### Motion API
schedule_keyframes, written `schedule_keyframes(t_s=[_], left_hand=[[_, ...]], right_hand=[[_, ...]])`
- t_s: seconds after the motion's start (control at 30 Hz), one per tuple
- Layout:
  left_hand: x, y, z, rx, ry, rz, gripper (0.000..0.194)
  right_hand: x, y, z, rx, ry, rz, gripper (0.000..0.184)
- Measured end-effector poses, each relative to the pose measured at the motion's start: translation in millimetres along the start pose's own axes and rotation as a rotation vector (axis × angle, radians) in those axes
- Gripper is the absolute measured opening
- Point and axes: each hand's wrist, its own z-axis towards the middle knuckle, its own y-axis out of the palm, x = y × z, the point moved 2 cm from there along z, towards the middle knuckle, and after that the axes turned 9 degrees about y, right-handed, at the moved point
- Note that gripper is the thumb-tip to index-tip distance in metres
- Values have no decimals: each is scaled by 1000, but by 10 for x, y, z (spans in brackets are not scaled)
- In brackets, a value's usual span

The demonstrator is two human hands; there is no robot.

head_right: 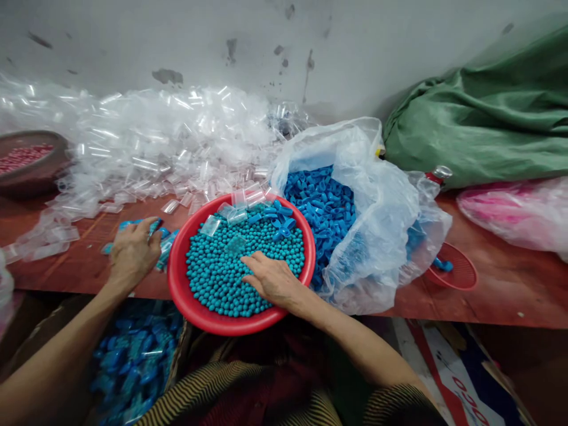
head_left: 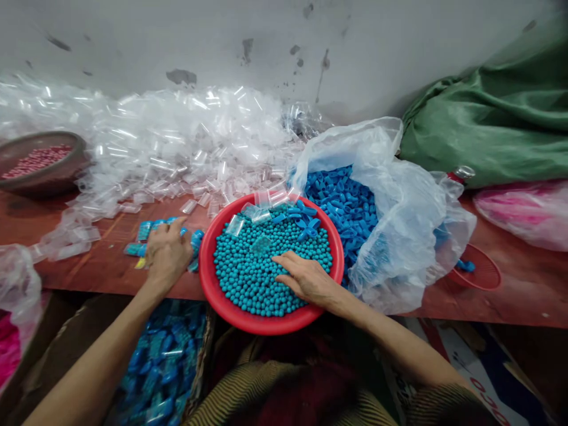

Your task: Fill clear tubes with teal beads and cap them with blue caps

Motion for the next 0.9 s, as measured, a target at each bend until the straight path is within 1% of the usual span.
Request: schedule_keyframes(t_s=[0.03,0.07,0.1,0.17,0.23,0.27,0.3,0.4,0.47,0.53,0.63,0.7,0.73,0.8,0.83,0.87,0.9], left_hand=[[122,14,-7,20,2,57,40],[262,42,-16,9,16,82,40],[410,87,-25,-42,44,71,40],[689,222,-34,-255,124,36,41],[897,368,-22,-440,189,23,43],[969,433,-6,-495,213,17,44],[1022,488,14,-525,230,6,44],[1102,591,60,-534,258,-42,42],[1136,618,45,-534,306,-97,39],[1172,626,-11,-541,386,-166,37],[1217,616,-124,-544,494,-307,38],[1225,575,-173,-491,507,-406,40],[1217,542,-183,-441,473,-431,41],[1181,465,-188,-361,325,-398,41],[1164,429,-191,-358,245,-346,41],[1155,400,-197,-385,183,-282,41],[1156,383,-208,-437,149,-218,41]], right_hand=[[27,-36,7,23,16,-1,37],[60,-76,12,47,33,-6,36],[100,-120,12,69,53,-13,35],[187,-222,0,113,97,-30,33],[274,-339,-21,163,171,-56,32],[312,-398,-27,190,220,-83,31],[344,-452,-26,215,275,-122,31],[401,-541,50,235,412,-297,33],[415,-526,151,187,448,-417,34],[417,-476,248,124,437,-505,31],[406,-418,301,70,399,-558,27],[393,-418,279,47,385,-566,27],[383,-426,266,38,375,-567,28],[356,-449,265,50,360,-562,32],[342,-456,283,68,357,-556,35],[331,-457,313,90,361,-550,38],[323,-449,353,103,368,-545,39]])
